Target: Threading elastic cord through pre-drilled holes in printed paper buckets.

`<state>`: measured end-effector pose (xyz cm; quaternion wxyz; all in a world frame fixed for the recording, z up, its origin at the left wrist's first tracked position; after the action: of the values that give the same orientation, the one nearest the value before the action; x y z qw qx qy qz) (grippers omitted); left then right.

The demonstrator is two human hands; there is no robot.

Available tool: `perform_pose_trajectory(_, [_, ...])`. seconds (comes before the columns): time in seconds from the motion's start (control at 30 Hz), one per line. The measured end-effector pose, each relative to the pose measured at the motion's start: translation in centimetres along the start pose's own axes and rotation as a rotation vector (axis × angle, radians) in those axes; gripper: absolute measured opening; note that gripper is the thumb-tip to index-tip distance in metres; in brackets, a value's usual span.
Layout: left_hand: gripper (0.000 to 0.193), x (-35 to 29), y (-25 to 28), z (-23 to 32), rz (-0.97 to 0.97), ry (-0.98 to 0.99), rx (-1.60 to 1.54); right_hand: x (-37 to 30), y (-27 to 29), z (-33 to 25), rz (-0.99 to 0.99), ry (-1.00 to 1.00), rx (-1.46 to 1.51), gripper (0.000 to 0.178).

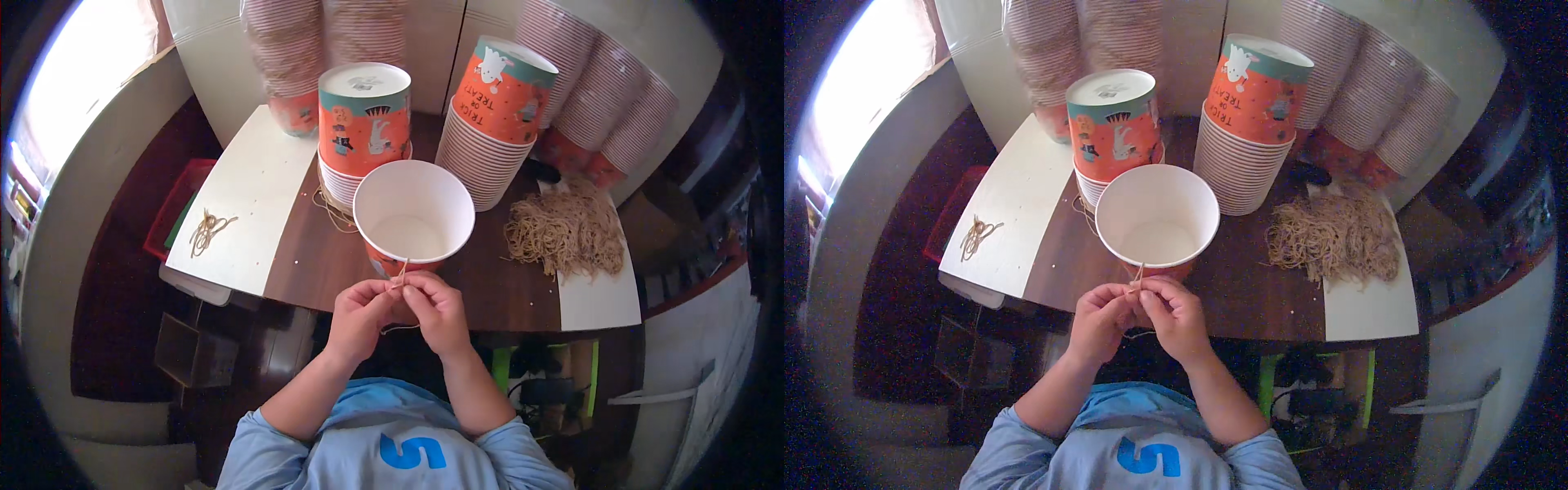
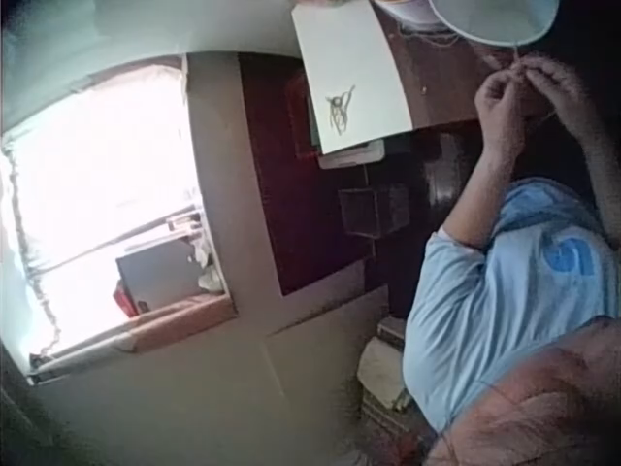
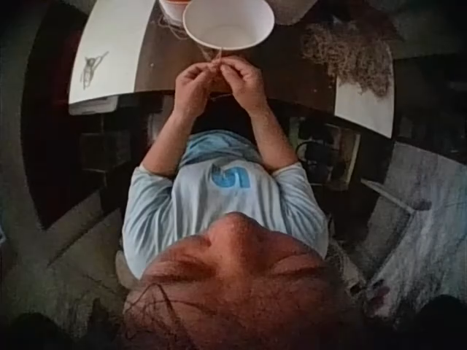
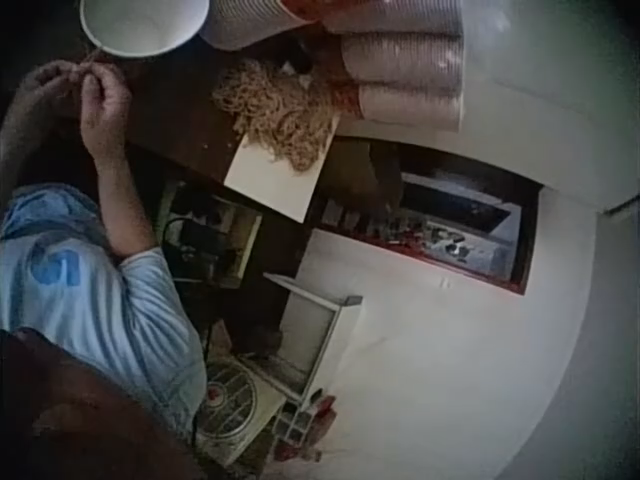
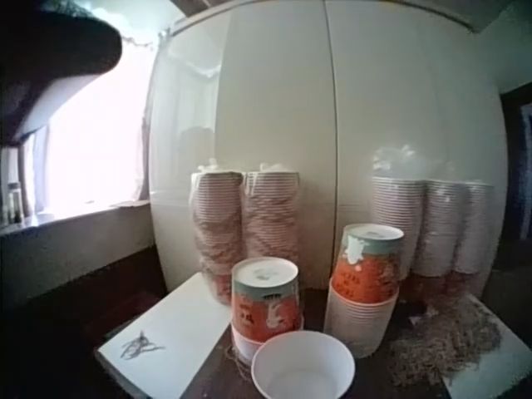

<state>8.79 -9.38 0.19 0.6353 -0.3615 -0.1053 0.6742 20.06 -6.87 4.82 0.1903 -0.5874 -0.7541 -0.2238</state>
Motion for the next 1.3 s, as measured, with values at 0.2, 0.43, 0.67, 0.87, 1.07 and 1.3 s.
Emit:
perform_pose_trajectory(0.2, [0.006, 0.0, 0.6, 0.0, 0.028, -0.054, 0.071, -1.6, -0.3, 3.3, 0.101, -0.318, 0.362, 0.015])
perform_pose_trajectory(0.43, [0.01, -0.5, 0.5, 0.7, 0.045, -0.132, 0.143, -3.1, -3.1, 5.4, 0.165, -0.621, 1.029, 0.015])
perform_pose_trajectory(0.67, [0.011, -2.0, -0.5, 2.8, 0.133, -0.462, 0.403, -3.0, -3.3, 5.4, 0.144, -0.635, 1.043, 0.013])
perform_pose_trajectory(0.87, [0.024, -4.7, -2.6, 4.7, 0.232, -0.89, 0.88, -3.0, -2.6, 5.6, 0.267, -0.584, 0.89, 0.011])
perform_pose_trajectory(1.07, [0.018, -4.7, -2.6, 5.3, 0.235, -0.97, 0.981, -3.2, -3.1, 5.8, 0.22, -0.602, 0.966, 0.013])
perform_pose_trajectory(1.3, [0.012, -4.5, -2.2, 5.2, 0.163, -0.899, 0.916, -2.9, -3.0, 5.6, 0.219, -0.623, 0.883, 0.014])
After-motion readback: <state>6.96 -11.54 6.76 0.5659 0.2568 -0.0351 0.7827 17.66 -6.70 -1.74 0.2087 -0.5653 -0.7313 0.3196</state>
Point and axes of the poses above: each hand's wrist, its own x-axis towards the middle knuckle, its own y-axis out of the back of the hand, z = x × y, the point moved 9 cm from there along x, towards the middle knuckle, and after that the axes turned 13 degrees about y, right-handed, at the moved point
